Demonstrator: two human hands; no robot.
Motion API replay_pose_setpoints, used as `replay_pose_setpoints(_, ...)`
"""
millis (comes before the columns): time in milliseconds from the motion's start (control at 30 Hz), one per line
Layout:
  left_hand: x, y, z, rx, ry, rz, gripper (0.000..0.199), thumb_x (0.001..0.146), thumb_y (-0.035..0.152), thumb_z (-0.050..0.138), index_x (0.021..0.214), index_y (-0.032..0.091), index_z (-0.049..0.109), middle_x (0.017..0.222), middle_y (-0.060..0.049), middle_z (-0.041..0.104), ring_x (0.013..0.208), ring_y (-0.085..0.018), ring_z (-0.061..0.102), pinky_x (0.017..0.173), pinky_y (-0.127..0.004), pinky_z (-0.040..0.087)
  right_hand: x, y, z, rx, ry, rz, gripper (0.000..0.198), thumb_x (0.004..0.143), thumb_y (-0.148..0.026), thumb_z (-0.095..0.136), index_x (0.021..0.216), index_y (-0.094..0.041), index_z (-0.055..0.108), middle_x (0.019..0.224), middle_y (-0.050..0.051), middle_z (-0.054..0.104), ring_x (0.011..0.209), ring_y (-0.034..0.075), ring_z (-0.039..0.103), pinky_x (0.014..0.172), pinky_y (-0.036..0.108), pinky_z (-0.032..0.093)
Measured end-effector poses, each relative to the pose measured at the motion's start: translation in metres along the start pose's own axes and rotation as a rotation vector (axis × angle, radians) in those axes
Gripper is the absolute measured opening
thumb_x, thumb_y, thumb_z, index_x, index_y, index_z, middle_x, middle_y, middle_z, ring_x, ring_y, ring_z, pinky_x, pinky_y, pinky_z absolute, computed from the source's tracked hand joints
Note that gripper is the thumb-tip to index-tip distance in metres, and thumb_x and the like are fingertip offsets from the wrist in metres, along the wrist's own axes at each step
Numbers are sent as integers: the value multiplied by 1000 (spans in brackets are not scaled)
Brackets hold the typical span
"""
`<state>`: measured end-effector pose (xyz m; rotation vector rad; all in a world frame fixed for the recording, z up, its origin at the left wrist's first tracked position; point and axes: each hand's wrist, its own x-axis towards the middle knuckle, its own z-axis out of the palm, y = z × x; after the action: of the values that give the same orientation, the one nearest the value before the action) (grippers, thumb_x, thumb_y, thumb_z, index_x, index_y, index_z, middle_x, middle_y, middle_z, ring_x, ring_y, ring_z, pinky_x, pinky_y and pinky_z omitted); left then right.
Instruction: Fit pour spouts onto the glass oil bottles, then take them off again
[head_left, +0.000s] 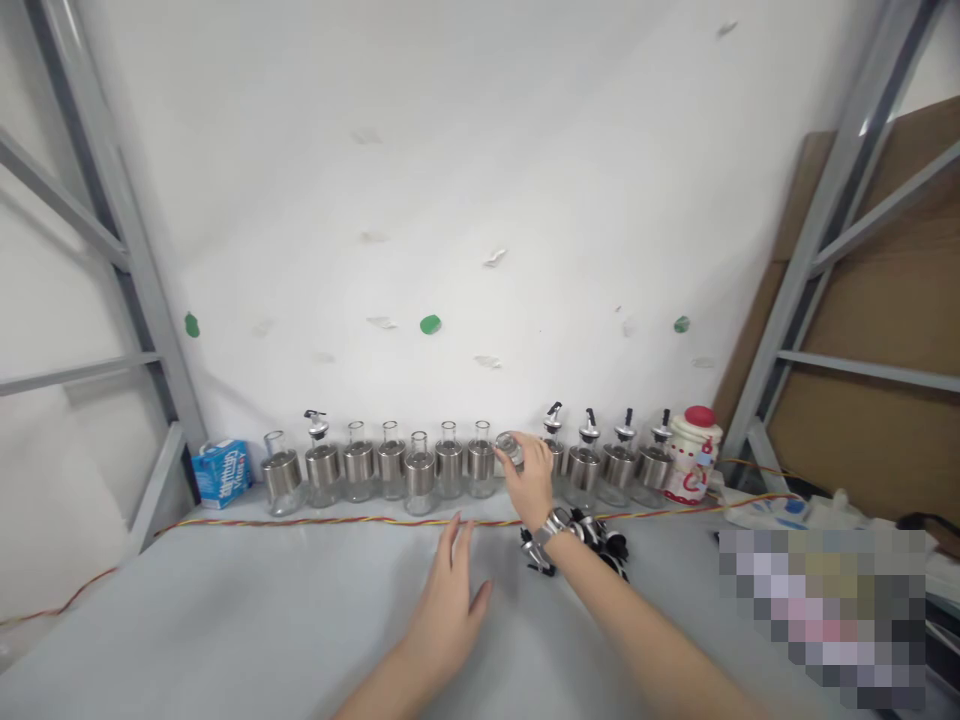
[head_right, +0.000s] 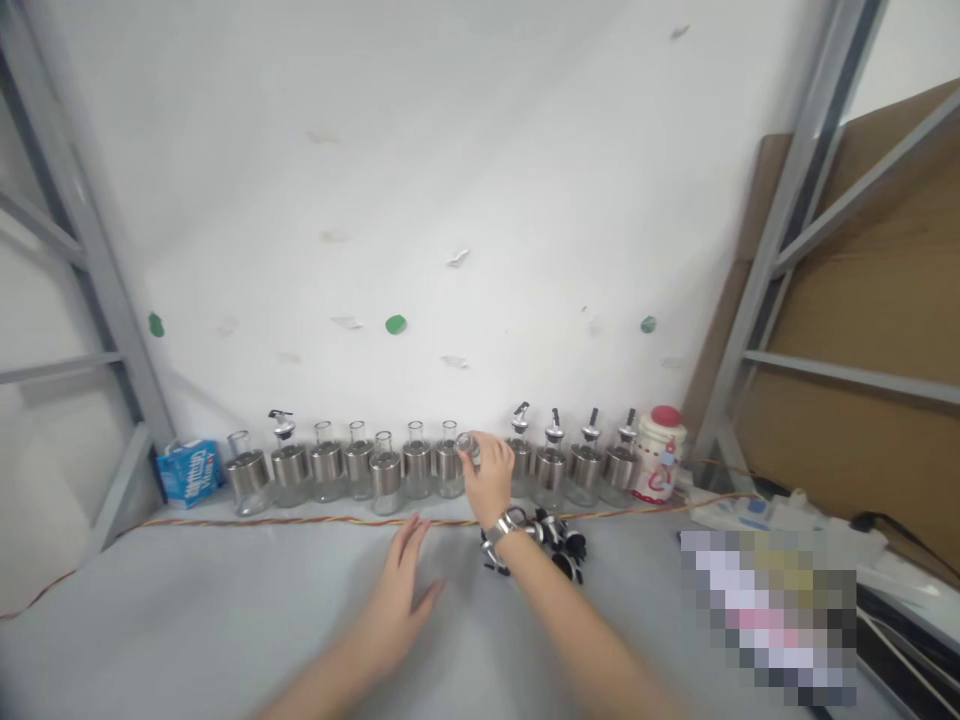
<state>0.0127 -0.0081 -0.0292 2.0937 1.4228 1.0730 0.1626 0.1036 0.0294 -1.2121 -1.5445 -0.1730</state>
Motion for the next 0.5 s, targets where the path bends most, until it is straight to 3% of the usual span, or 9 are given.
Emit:
replay_pose_setpoints(133, 6, 2, -4, -71, 176, 23, 69, 77, 24, 47, 134, 22, 10, 141, -9, 16, 129, -23, 16, 104, -43, 21, -30, -40, -38, 288, -60, -253, 28, 82, -20, 43, 109, -22, 47, 112, 7, 54, 111, 20, 42, 95, 42, 30)
replay_pose_setpoints(200, 8, 7, -9, -130, 238, 77, 72, 73, 24, 54, 133, 21, 14, 139, -10, 21, 128, -24, 19, 103, -43, 21, -47, -62, -56, 396, -154, -220, 27, 81, -20, 46, 108, -24, 47, 112, 6, 54, 109, 21, 44, 94, 41, 32)
replay_pose_setpoints(300, 8, 16, -15, -273, 166, 90, 63, 67, 23, 59, 124, 21, 33, 126, -10, 44, 115, -25, 42, 95, -41, 33, -63, -81, -69, 535, -307, -51, 28, 79, -25, 52, 107, -23, 50, 107, 6, 56, 102, 20, 50, 88, 35, 39)
replay_pose_setpoints(400, 9, 18, -17, -345, 111, -40, 51, 62, 24, 63, 110, 19, 47, 102, -7, 61, 91, -23, 57, 80, -35, 44, -62, -71, -73, 572, -466, -2, 32, 79, -28, 52, 111, -22, 50, 108, 6, 56, 100, 19, 52, 87, 33, 41)
replay_pose_setpoints(500, 14, 11, -19, -297, 224, -168, 48, 57, 30, 66, 101, 16, 50, 94, -6, 63, 85, -23, 59, 77, -33, 44, -47, -36, -80, 444, -548, -8, 30, 82, -31, 47, 110, -23, 51, 107, 7, 56, 94, 18, 54, 84, 32, 43)
